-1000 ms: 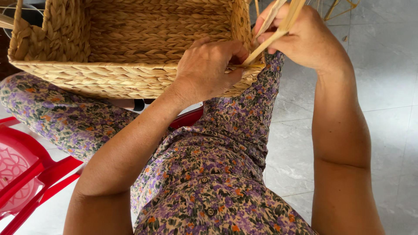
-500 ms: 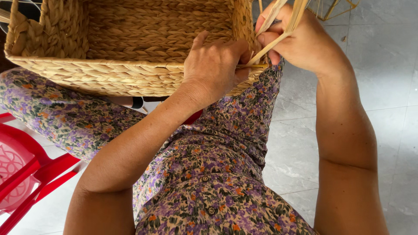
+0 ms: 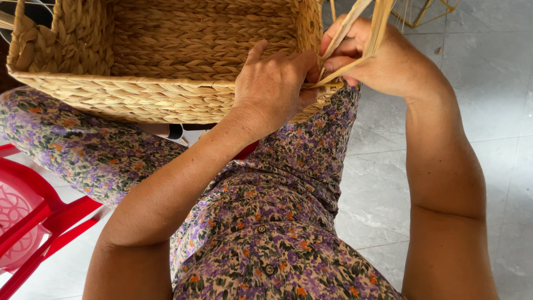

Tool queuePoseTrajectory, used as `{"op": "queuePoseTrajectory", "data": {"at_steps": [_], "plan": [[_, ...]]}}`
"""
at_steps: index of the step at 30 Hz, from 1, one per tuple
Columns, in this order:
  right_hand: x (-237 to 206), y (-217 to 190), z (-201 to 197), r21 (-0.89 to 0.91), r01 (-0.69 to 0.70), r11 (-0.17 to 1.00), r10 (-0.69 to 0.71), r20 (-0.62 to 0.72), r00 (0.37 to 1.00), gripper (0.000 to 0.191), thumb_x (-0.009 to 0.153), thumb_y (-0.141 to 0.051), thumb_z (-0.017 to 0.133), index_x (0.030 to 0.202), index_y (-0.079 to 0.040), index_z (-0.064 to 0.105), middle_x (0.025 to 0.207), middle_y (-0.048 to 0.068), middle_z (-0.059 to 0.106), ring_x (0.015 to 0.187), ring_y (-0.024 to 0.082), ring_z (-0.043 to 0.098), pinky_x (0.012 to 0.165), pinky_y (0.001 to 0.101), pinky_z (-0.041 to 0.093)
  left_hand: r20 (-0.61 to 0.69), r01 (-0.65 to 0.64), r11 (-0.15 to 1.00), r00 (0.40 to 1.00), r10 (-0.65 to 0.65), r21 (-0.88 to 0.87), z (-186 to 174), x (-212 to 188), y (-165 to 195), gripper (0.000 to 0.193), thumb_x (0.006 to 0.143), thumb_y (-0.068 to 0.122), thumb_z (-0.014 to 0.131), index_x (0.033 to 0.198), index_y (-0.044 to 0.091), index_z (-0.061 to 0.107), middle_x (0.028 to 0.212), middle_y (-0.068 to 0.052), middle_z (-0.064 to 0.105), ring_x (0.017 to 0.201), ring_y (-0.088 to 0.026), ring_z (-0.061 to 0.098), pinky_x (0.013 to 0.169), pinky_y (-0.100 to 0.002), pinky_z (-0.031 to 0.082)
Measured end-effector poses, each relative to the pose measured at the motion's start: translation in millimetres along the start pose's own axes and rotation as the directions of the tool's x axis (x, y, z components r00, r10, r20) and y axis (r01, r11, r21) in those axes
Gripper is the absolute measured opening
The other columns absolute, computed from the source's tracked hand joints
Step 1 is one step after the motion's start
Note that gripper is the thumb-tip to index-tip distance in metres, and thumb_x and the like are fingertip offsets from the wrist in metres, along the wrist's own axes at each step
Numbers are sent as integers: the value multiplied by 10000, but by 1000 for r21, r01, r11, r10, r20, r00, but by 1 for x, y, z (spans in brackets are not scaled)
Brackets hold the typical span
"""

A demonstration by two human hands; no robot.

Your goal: The person sits on the floor with a woven basket on their lap and weaves a flat reed strip along the basket's rim, tucking and tightening it around the edge. They then use scissors to trim excess material, set the finished basket aside, and place the scissors on a wooden table.

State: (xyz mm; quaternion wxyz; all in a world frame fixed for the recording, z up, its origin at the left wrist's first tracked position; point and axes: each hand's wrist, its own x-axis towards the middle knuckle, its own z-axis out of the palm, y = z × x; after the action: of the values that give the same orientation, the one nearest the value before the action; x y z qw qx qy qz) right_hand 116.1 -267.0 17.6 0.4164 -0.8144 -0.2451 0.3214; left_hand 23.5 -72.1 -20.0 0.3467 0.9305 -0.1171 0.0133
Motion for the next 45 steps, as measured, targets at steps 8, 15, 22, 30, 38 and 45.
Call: {"op": "queuePoseTrajectory", "data": {"at_steps": [8, 15, 22, 30, 38, 45], "plan": [[-3, -2, -11, -141, 151, 978, -139, 91, 986, 197, 959, -57, 661, 1151, -12, 665, 965, 43, 718, 880, 122, 706, 743, 257, 577, 39, -14, 949, 999, 28, -315, -15, -6, -11, 223, 883, 257, 772, 1040, 128, 679, 943, -59, 769, 890, -247, 751, 806, -425, 567], [-14, 6, 0, -364, 295, 884, -308, 24, 951, 182, 1004, -62, 745, 1179, -19, 716, 1103, 100, 707, 934, 178, 691, 783, 299, 545, 77, 109, 946, 993, -90, -306, -19, 0, -8, 165, 912, 248, 662, 995, 118, 722, 848, -102, 762, 821, -296, 751, 761, -456, 566], [-59, -8, 26, -417, 255, 872, -434, -419, 798, 315, 992, 36, 722, 1290, -44, 659, 1305, 107, 618, 1044, 177, 641, 815, 288, 567, 217, 315, 936, 936, -279, -159, -16, 5, -6, 268, 905, 365, 597, 979, 138, 719, 866, -133, 746, 864, -342, 722, 787, -505, 538], [-53, 5, 92, -583, 313, 749, -646, -539, 541, 189, 846, 64, 793, 974, -27, 689, 1104, 187, 592, 959, 327, 595, 758, 351, 519, 184, 216, 958, 966, -182, -188, -18, 6, -11, 288, 946, 418, 603, 995, 160, 721, 860, -93, 750, 848, -319, 728, 760, -493, 543], [-139, 7, 50, 374, 766, 522, -724, -281, 630, 78, 966, -74, 725, 960, -8, 683, 991, 158, 674, 748, 176, 687, 626, 292, 609, 192, 220, 957, 964, -184, -190, -20, 8, -11, 313, 968, 450, 599, 960, 158, 711, 811, -65, 743, 795, -292, 727, 724, -478, 540], [-84, 73, 95, -455, 378, 807, -575, -456, 679, 464, 949, 144, 679, 1295, -161, 721, 1536, 117, 460, 1125, 257, 633, 885, 310, 575, 191, 204, 966, 966, -173, -156, -14, 7, -17, 310, 980, 446, 588, 975, 163, 713, 814, -89, 741, 791, -307, 728, 724, -486, 540]]}}
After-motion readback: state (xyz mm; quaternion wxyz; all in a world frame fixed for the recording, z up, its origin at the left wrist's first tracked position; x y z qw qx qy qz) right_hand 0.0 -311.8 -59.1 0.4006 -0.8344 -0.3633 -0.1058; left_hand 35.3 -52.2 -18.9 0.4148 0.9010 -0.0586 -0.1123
